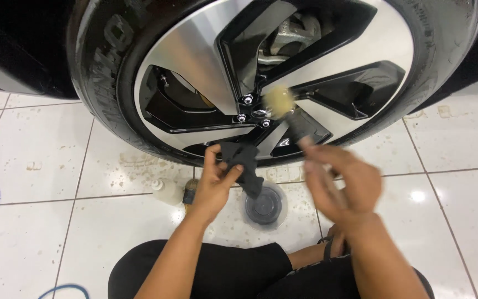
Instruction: The person scrubs the car wheel rim and tire with a brush and wipes the surfaces with a cloth. They alternate between brushing the spokes and lug nuts and wiping down the rim and tire sidewall.
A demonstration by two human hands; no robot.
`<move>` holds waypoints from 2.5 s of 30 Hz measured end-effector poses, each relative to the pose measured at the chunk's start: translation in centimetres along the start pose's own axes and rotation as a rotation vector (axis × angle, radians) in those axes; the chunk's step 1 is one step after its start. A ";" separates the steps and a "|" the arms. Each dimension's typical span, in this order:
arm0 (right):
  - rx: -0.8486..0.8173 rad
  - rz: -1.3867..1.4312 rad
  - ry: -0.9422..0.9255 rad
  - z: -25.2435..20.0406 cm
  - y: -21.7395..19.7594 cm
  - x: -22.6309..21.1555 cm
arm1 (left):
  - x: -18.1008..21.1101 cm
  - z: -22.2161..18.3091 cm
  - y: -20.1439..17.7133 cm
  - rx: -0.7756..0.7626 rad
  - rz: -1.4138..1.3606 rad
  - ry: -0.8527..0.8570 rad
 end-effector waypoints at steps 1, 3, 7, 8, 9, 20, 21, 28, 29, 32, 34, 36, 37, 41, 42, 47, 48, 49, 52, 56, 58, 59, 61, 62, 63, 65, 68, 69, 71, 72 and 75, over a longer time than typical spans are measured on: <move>0.002 -0.003 -0.006 0.0 0.9 -0.6 | -0.4 0.2 0.5 -0.002 0.000 0.007; -0.157 -0.208 -0.089 -0.1 3.7 -2.5 | -1.0 0.6 2.0 -0.068 -0.208 0.083; -0.216 -0.267 -0.187 1.6 6.5 -5.0 | 0.5 0.1 4.6 -0.176 -0.646 0.053; -0.257 -0.226 -0.158 1.6 6.9 -4.9 | 1.2 0.1 4.5 -0.153 -0.574 0.058; -0.299 -0.188 -0.132 1.7 7.2 -4.7 | 1.9 0.2 4.4 -0.132 -0.504 0.066; -0.396 -0.035 0.118 1.4 6.4 0.0 | 4.5 -1.2 -1.0 -0.091 -0.175 0.006; -0.292 -0.022 0.148 1.5 5.4 0.8 | 5.4 -1.6 -1.4 -0.106 -0.107 0.004; 0.164 -0.471 -0.326 8.4 0.8 2.2 | 3.8 -1.0 -4.2 -0.088 0.163 0.049; 0.068 -0.551 -0.211 9.0 2.4 3.1 | 3.3 -1.0 -4.2 -0.066 0.191 -0.151; -0.156 -0.607 -0.162 7.4 7.5 4.3 | 3.1 -1.2 -4.0 -0.047 0.232 -0.351; -0.278 -0.580 -0.233 6.6 9.7 4.3 | 3.5 -1.1 -4.3 -0.043 0.251 -0.345; -0.335 -0.586 -0.204 6.4 9.7 4.5 | 3.6 -1.1 -4.1 -0.151 0.149 -0.299; -0.336 -0.588 -0.200 6.9 8.9 4.4 | 3.9 -1.3 -4.3 -0.154 0.150 -0.301; -0.043 -0.625 -0.122 8.9 5.3 4.1 | 4.5 -1.4 -5.7 -0.107 0.206 -0.245; 0.075 -0.650 -0.138 9.1 4.6 3.7 | 4.6 -1.4 -6.1 -0.100 0.172 -0.188; -0.304 -0.356 -0.119 8.3 8.0 3.9 | 4.9 -1.5 -6.7 -0.185 0.121 -0.105; -0.315 -0.608 -0.200 6.6 8.2 4.8 | 4.8 -1.5 -6.9 -0.209 0.108 -0.074; -0.319 -0.609 -0.198 7.3 7.2 4.5 | 4.9 -1.6 -7.0 -0.211 0.105 -0.076; -0.034 -0.497 0.028 9.3 4.0 4.7 | 5.3 -2.0 -7.4 -0.234 0.120 -0.048; -0.101 -0.661 -0.167 6.8 8.3 5.0 | 5.6 -2.1 -6.8 -0.392 0.062 0.019; -0.279 -0.605 -0.220 4.8 10.4 5.6 | 5.5 -2.2 -6.6 -0.471 -0.015 0.059; -0.295 -0.620 -0.239 4.3 10.4 5.6 | 5.5 -2.3 -6.6 -0.509 -0.083 0.069; -0.307 -0.638 -0.257 4.2 9.5 5.8 | 5.7 -2.6 -6.7 -0.552 -0.147 0.079; -0.208 -0.642 -0.174 4.7 7.8 6.3 | 6.1 -2.8 -6.6 -0.598 -0.153 0.104; -0.112 -0.642 -0.096 5.1 6.3 6.9 | 6.4 -3.1 -6.5 -0.640 -0.161 0.131; 0.055 -0.576 -0.083 7.8 4.3 5.3 | 6.8 -3.1 -6.5 -0.671 -0.152 0.151; 0.184 -0.107 0.054 10.0 4.2 4.9 | 6.4 -3.2 -5.7 -0.684 -0.134 0.152; 0.141 0.303 0.160 10.9 5.4 5.6 | 6.4 -2.8 -5.5 -0.664 -0.116 0.147; -0.018 -0.179 -0.070 8.7 5.6 4.9 | 6.4 -2.6 -5.0 -0.526 0.008 0.007; -0.196 -0.649 -0.286 7.2 7.1 4.2 | 6.0 -2.6 -5.5 -0.372 0.127 -0.136; -0.119 -0.644 -0.091 8.8 3.1 5.1 | 5.3 -2.9 -6.0 -0.086 0.336 -0.302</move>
Point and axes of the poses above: each hand's wrist, its own z-axis towards the middle knuckle, its own y-axis out of the palm, x = y × z, the point moved 6 cm from there along z, towards the middle knuckle, and after that the axes turned 9 degrees about -x, right-handed, at the moved point
